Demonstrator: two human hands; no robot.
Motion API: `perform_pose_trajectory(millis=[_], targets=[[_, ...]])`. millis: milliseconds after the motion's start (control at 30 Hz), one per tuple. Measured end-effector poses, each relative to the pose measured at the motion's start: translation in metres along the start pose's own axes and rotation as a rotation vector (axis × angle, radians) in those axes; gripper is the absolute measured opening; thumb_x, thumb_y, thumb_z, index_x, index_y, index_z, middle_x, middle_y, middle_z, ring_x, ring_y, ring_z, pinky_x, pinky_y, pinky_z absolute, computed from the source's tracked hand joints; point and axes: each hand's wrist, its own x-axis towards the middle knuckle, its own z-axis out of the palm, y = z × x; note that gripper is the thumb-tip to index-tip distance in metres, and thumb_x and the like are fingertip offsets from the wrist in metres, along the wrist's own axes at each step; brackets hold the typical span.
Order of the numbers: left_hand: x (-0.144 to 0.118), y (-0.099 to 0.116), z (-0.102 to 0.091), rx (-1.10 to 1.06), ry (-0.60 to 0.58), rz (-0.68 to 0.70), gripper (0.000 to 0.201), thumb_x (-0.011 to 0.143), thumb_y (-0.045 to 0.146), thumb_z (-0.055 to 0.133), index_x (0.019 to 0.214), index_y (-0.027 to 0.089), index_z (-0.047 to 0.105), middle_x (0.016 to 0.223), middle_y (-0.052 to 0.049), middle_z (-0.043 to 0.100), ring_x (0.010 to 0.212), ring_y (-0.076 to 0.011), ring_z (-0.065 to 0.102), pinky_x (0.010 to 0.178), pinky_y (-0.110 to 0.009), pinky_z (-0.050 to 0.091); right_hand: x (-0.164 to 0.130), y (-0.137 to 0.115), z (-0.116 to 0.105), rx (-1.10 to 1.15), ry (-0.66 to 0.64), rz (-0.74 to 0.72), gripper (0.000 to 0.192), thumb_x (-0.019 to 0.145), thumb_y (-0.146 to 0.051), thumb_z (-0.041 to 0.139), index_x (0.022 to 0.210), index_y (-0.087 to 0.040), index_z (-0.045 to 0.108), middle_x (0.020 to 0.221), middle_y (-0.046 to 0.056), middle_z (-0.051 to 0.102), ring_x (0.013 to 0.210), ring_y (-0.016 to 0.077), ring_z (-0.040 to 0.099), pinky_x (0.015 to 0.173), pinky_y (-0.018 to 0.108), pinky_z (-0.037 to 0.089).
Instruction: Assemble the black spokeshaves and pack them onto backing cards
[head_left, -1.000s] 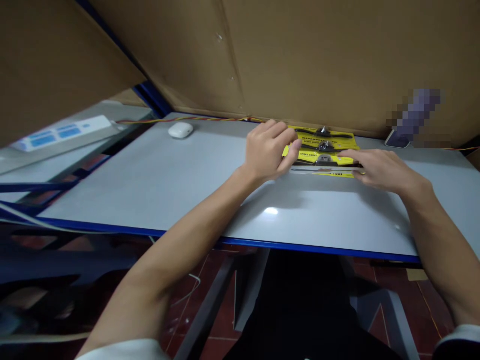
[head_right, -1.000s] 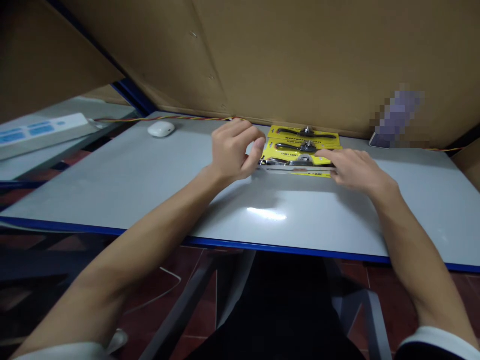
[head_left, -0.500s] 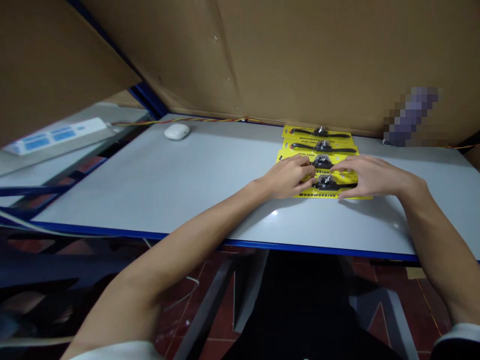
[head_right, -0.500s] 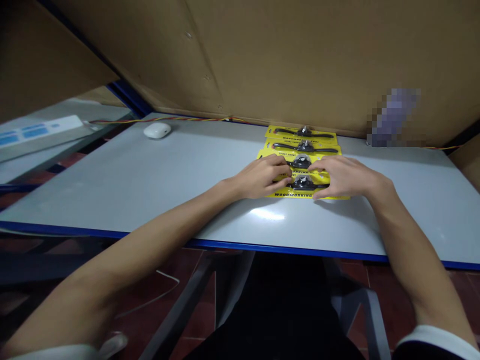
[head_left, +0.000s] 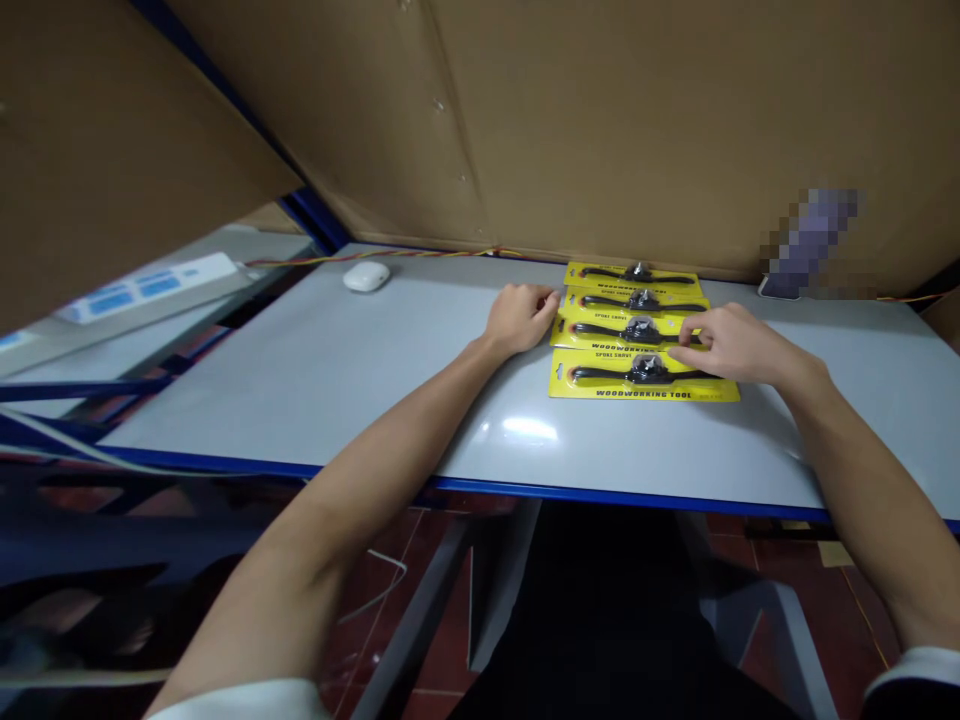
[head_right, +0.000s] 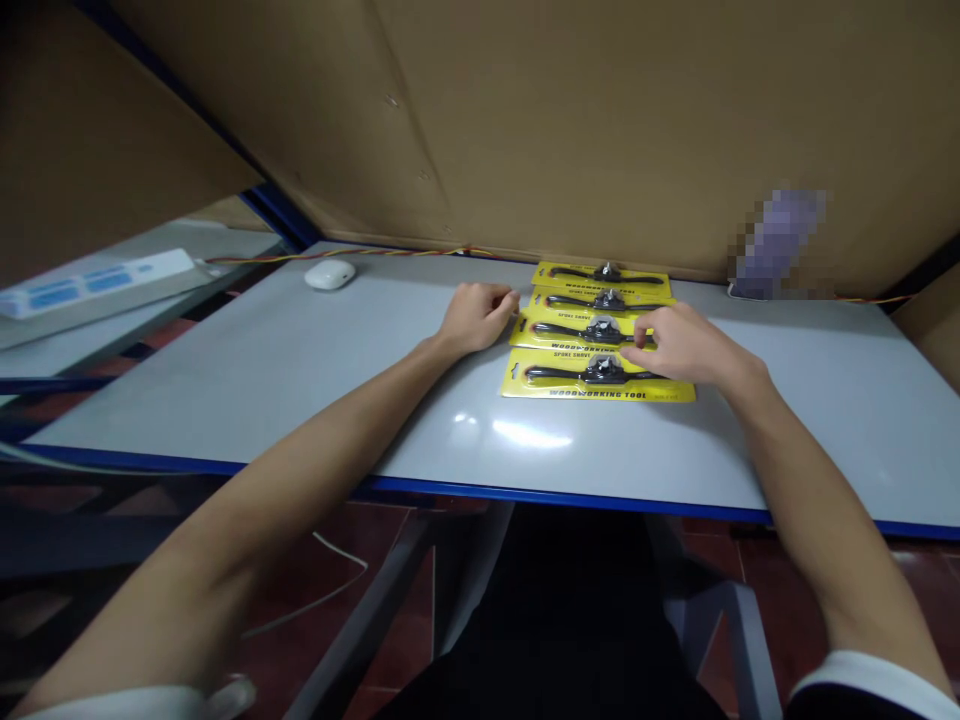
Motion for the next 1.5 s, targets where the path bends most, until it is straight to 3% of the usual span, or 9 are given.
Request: perform_pose_trajectory(millis=[133,300,400,600,867,967,1133,1300,1500], targets=[[0.001,-0.002,0.002,0.053,-0.065,-0.059,0.041,0.102,0.040,0.042,0.073,0.021,0.063,0.072,-0.010,0.068,0.067,-0.0225,0.053,0.067,-0.037,0.028,0.002,-0.005,0.007,0.026,-0.072,-0.051,0.053,0.094,-0.063,0.061,0.109,-0.017,0.082,0.072,0.005,0.068,0.069,0.0225,0.058,0.069,0.035,0.036],[0.000,0.003,0.002,0.100,-0.114,-0.071,0.041,0.103,0.039,0.041,0.079,0.020,0.067,0.078,-0.012,0.073,0.070,-0.0244,0.056,0.067,-0.038,0.027,0.004,-0.010,0.016,0.054,-0.132,-0.070,0.082,0.087,-0.076,0.068,0.145,-0.018,0.072,0.092,0.009,0.075,0.083,0.0282,0.066,0.075,0.037,0.043],[0.001,0.002,0.003,0.108,-0.123,-0.070,0.042,0.103,0.040,0.041,0.081,0.020,0.070,0.079,-0.013,0.074,0.070,-0.0252,0.057,0.067,-0.038,0.027,0.006,-0.012,0.023,0.057,-0.154,-0.119,0.077,0.086,-0.073,0.072,0.142,-0.020,0.074,0.106,0.012,0.078,0.093,0.0310,0.070,0.079,0.039,0.046],[0.002,0.000,0.003,0.104,-0.122,-0.058,0.043,0.103,0.040,0.042,0.083,0.019,0.073,0.079,-0.013,0.074,0.071,-0.0257,0.057,0.066,-0.038,0.027,0.008,-0.018,0.030,0.039,-0.028,-0.206,0.060,0.087,-0.062,0.076,0.129,-0.020,0.081,0.126,0.016,0.078,0.112,0.0379,0.070,0.093,0.047,0.052],[0.003,-0.001,0.003,0.115,-0.126,-0.045,0.046,0.104,0.041,0.042,0.082,0.018,0.074,0.078,-0.013,0.074,0.069,-0.0244,0.056,0.066,-0.038,0.026,0.011,-0.012,0.037,-0.004,0.041,-0.203,0.063,0.086,-0.069,0.077,0.125,-0.020,0.086,0.096,0.012,0.082,0.096,0.0334,0.070,0.100,0.050,0.042],[0.004,-0.001,0.003,0.126,-0.150,-0.046,0.048,0.106,0.041,0.041,0.082,0.017,0.075,0.081,-0.015,0.076,0.069,-0.0240,0.055,0.066,-0.038,0.026,0.012,-0.012,0.037,-0.003,0.019,-0.158,0.070,0.086,-0.069,0.077,0.132,-0.018,0.084,0.083,0.009,0.078,0.089,0.0318,0.067,0.091,0.046,0.044],[0.005,-0.002,0.000,0.146,-0.195,-0.034,0.051,0.106,0.042,0.040,0.084,0.016,0.077,0.085,-0.017,0.078,0.071,-0.0250,0.057,0.067,-0.038,0.028,0.010,-0.015,0.035,0.029,0.003,-0.128,0.069,0.085,-0.067,0.077,0.133,-0.018,0.083,0.083,0.008,0.077,0.078,0.0276,0.066,0.077,0.040,0.045],[0.005,-0.003,-0.001,0.176,-0.229,0.003,0.048,0.106,0.041,0.041,0.086,0.017,0.077,0.089,-0.017,0.079,0.075,-0.0258,0.060,0.068,-0.038,0.029,0.010,-0.014,0.036,0.077,0.024,-0.161,0.063,0.085,-0.066,0.078,0.129,-0.020,0.083,0.092,0.009,0.078,0.084,0.0292,0.069,0.080,0.042,0.049],[0.004,-0.003,0.001,0.218,-0.251,0.021,0.046,0.107,0.042,0.040,0.089,0.018,0.076,0.091,-0.016,0.079,0.078,-0.0275,0.063,0.067,-0.038,0.028,0.010,-0.013,0.041,0.082,0.060,-0.244,0.057,0.091,-0.059,0.076,0.130,-0.019,0.080,0.123,0.017,0.076,0.110,0.0363,0.070,0.099,0.052,0.055]])
